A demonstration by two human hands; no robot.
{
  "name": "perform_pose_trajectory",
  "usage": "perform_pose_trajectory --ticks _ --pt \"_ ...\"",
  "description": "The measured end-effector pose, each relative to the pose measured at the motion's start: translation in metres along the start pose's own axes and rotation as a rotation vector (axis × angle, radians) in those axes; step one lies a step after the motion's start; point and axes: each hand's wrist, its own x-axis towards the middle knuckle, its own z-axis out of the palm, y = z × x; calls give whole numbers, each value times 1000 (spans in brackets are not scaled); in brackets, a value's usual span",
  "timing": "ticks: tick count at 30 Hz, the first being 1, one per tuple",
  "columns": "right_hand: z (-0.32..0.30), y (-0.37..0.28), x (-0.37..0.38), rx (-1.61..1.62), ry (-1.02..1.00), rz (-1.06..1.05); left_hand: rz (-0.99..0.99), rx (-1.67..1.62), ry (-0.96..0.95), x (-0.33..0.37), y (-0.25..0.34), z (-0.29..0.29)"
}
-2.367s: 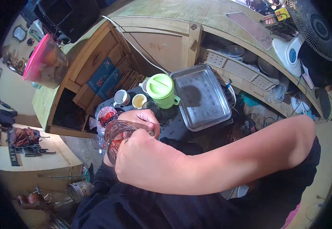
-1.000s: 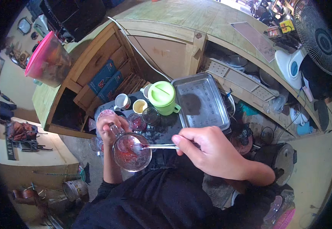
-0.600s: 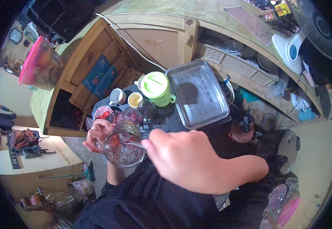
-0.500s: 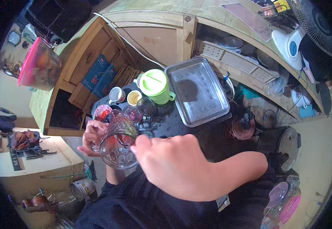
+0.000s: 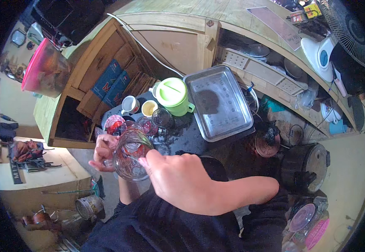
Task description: Preparing several glasses of red-colored drinks by adding syrup or juice and stirring.
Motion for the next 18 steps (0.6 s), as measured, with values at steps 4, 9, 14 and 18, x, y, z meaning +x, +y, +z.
perform_pose_trajectory --ticks 4,9,14,18 --pt "-15 11 -4 -54 -55 77 -445 -41 406 -13 -8 7" --pt "-15 53 -7 -53 -82 286 -681 -3 310 -67 -13 4" --pt "2 115 -11 31 -145 368 -1112 136 -184 -104 -25 -10" --pt "37 171 -14 16 -250 450 -917 411 -517 -122 -45 -20"
